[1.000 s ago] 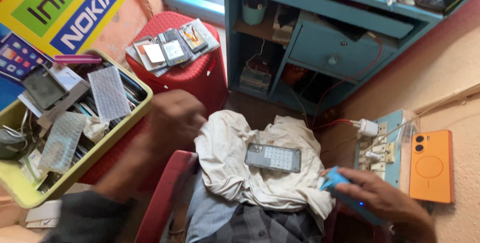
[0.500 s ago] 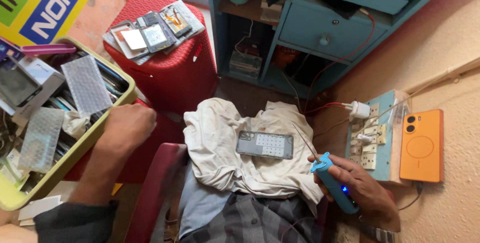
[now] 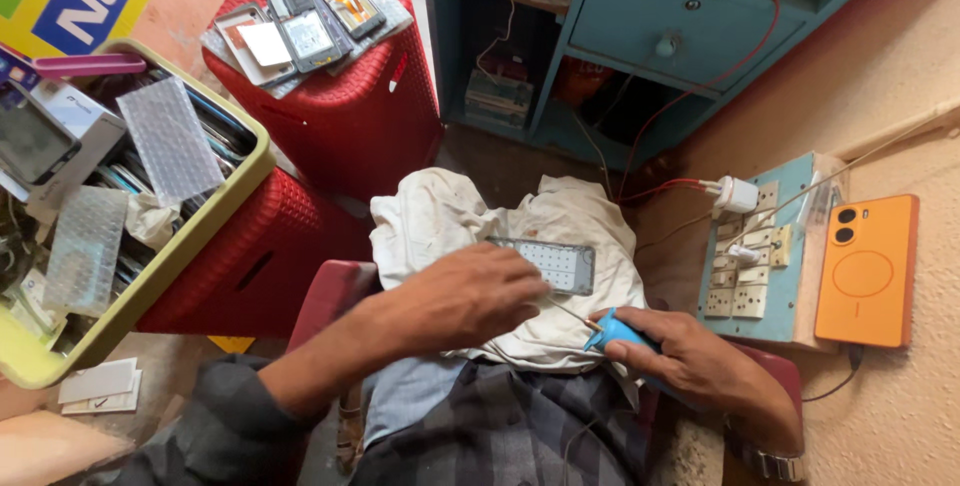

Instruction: The person prepares a small piece of double-sided tape and uses a blue handheld electronic tool to work on the back of a phone.

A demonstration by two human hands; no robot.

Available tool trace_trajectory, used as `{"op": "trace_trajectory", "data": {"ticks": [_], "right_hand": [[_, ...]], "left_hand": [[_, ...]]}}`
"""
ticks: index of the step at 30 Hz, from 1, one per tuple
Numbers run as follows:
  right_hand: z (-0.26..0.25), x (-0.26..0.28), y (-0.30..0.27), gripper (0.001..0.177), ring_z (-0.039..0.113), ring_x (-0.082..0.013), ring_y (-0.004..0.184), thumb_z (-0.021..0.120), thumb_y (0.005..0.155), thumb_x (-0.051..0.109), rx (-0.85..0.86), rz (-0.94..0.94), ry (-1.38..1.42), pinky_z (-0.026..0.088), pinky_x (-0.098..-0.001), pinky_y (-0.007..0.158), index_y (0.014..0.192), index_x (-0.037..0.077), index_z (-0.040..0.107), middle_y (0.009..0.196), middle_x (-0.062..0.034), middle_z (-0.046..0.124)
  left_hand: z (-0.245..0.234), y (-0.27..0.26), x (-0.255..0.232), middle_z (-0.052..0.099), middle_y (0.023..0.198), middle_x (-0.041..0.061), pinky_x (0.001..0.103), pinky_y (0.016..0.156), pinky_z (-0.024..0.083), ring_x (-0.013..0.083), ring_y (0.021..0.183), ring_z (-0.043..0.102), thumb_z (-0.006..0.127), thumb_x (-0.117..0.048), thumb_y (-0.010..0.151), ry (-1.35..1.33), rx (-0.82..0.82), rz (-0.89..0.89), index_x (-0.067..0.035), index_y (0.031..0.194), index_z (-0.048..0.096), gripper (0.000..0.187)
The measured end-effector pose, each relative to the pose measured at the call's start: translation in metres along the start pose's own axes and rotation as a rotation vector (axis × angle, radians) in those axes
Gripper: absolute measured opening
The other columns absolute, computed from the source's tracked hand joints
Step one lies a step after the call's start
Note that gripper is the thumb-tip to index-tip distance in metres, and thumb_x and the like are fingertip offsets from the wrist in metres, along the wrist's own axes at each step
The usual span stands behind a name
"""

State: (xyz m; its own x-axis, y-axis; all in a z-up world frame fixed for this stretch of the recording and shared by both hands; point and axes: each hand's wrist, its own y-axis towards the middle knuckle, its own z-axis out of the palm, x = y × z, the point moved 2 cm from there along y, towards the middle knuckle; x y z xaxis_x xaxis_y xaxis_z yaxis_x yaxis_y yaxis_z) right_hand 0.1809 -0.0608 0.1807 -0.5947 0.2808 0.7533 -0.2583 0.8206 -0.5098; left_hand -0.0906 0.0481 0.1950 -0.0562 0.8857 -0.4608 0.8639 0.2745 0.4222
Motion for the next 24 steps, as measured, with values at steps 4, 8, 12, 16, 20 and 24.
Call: {"op": "trace_trajectory", "data": {"ticks": [4,8,12,16,20,24], "right_hand": [[0.005,0.003,-0.006,0.046,0.066,-0.0136,0.07,0.068,0.09,0.036,0.056,0.045,0.078,0.057,-0.0303,0.064,0.126,0.008,0.071,0.085,-0.0061,0.076],[0.009,-0.001,-0.004,0.047,0.065,-0.0132,0.068,0.069,0.09,0.035,0.085,0.028,0.093,0.057,-0.0295,0.064,0.128,0.006,0.069,0.085,-0.0061,0.076],[0.011,0.0,-0.002,0.049,0.062,-0.0126,0.064,0.068,0.091,0.034,0.12,0.017,0.063,0.054,-0.0295,0.06,0.133,0.008,0.067,0.082,-0.005,0.071],[0.012,0.004,-0.009,0.051,0.06,-0.0131,0.065,0.068,0.089,0.032,0.124,0.11,0.144,0.054,-0.0307,0.059,0.136,0.011,0.069,0.078,-0.0055,0.067],[0.011,-0.004,-0.015,0.043,0.059,-0.0127,0.073,0.067,0.092,0.032,0.108,0.022,0.071,0.053,-0.0289,0.065,0.127,0.007,0.07,0.082,-0.0043,0.069],[-0.003,-0.037,-0.033,0.042,0.065,-0.012,0.087,0.064,0.097,0.03,0.038,-0.055,0.09,0.054,-0.0264,0.076,0.13,0.005,0.069,0.095,-0.0022,0.075]], "left_hand": [[0.014,0.002,-0.002,0.066,0.086,0.01,0.043,0.078,0.053,0.0277,0.088,0.065,0.068,-0.012,0.087,-0.073,0.132,-0.071,-0.005,0.089,0.065,0.009],[0.018,-0.003,0.001,0.063,0.079,0.009,0.042,0.074,0.054,0.0271,0.083,0.065,0.068,-0.01,0.087,-0.152,0.121,-0.1,-0.005,0.084,0.062,0.008],[0.018,-0.009,-0.001,0.061,0.075,0.008,0.041,0.066,0.053,0.0264,0.079,0.065,0.069,-0.008,0.082,-0.135,0.031,-0.07,-0.005,0.076,0.058,0.012],[0.02,-0.014,0.003,0.058,0.069,0.006,0.038,0.059,0.052,0.0216,0.068,0.059,0.068,-0.005,0.077,-0.047,-0.011,-0.073,-0.007,0.07,0.056,0.014],[0.029,-0.019,0.007,0.057,0.069,0.004,0.034,0.055,0.05,0.0188,0.065,0.056,0.069,-0.005,0.076,-0.066,-0.056,-0.062,-0.009,0.071,0.057,0.014],[0.006,-0.031,0.047,0.061,0.074,0.002,0.032,0.056,0.051,0.0173,0.07,0.061,0.073,-0.007,0.08,-0.075,-0.236,-0.09,-0.013,0.073,0.057,0.018]]}}
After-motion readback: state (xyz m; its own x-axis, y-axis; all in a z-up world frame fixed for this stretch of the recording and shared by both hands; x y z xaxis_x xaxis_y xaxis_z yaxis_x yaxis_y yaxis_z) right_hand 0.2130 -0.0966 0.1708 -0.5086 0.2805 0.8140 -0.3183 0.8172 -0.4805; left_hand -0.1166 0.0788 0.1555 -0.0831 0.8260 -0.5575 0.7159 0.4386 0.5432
